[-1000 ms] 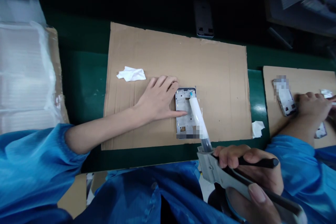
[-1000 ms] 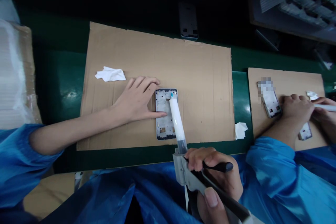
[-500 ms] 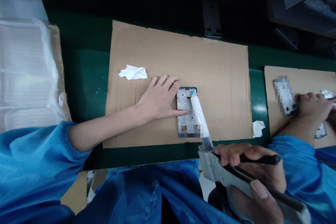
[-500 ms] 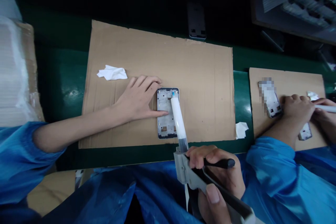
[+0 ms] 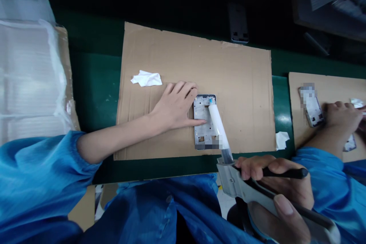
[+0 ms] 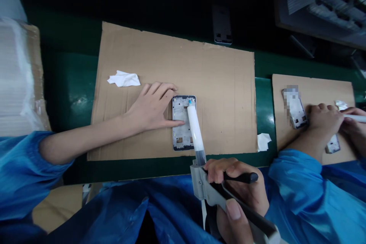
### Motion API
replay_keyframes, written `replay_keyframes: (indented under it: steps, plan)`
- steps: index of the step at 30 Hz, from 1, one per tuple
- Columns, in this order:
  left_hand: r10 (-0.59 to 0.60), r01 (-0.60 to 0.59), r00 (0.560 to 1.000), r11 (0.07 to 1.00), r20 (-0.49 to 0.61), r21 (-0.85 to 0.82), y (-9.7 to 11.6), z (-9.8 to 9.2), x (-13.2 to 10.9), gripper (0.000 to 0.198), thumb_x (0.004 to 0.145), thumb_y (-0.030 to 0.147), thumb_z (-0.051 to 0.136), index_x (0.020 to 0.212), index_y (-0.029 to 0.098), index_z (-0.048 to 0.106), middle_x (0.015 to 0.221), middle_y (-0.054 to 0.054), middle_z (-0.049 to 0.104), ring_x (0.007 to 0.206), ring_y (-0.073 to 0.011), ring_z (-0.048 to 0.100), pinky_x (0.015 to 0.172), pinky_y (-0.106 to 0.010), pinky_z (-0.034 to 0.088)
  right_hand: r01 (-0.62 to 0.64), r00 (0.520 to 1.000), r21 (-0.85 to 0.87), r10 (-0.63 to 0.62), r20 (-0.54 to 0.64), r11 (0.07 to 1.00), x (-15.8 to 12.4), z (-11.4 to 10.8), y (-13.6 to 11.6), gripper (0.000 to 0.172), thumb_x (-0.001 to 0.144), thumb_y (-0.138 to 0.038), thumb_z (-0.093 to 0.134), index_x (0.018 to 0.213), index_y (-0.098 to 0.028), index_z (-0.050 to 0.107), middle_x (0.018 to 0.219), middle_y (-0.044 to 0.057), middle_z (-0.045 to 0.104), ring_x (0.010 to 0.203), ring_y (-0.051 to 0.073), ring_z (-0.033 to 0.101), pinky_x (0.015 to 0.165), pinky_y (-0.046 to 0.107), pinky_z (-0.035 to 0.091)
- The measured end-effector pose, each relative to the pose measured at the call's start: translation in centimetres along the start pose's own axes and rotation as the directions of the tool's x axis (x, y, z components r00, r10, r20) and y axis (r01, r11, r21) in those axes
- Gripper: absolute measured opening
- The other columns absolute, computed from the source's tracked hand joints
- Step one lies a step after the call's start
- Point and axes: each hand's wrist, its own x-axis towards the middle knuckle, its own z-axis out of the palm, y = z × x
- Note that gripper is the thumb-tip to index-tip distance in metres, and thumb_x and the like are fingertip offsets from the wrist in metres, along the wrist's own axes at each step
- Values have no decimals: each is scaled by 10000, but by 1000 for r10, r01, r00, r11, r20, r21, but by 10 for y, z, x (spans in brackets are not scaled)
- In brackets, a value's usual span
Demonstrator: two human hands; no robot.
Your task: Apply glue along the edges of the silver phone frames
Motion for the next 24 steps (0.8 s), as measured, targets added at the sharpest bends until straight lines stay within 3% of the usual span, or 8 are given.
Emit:
replay_keyframes:
  steps: [8, 14, 19, 24]
  plan:
    - [8, -8, 1000, 1000, 5, 26, 0, 0, 0, 803, 906, 841, 683, 1402, 210, 653, 1478, -207, 634, 1298, -447, 591, 1040, -637, 487, -21, 1000, -33, 21, -1, 999, 12, 15, 6, 370, 1143, -240, 413, 1366, -74, 656, 1396, 179, 645, 1478, 268, 541, 1235, 530, 530]
    - [6, -6, 1000, 999, 4, 40, 0, 0, 0, 795, 908, 873, 652, 1387, 238, 660, 1484, -186, 634, 1297, -432, 591, 1041, -626, 489, -18, 999, 23, 19, -37, 1000, 6, 13, 7, 316, 1100, -324, 586, 1310, -110, 686, 1396, 172, 644, 1437, 280, 569, 1192, 536, 564]
    - [10, -10, 1000, 1000, 4, 27, 0, 0, 0, 804, 906, 857, 675, 1387, 213, 654, 1485, -201, 633, 1297, -434, 591, 1039, -622, 485, 172, 982, 144, -158, -103, 975, 30, -30, -7, 276, 1111, -290, 562, 1238, -97, 714, 1390, 155, 656, 1460, 230, 565, 1270, 489, 513]
    - [0, 0, 1000, 1000, 5, 11, 0, 0, 0, 780, 905, 859, 669, 1405, 261, 652, 1492, -183, 632, 1301, -438, 587, 1035, -636, 483, 281, 958, 284, -251, -138, 917, 92, -103, -66, 465, 1161, -273, 362, 1191, -3, 739, 1442, 176, 628, 1514, 262, 512, 1255, 481, 451]
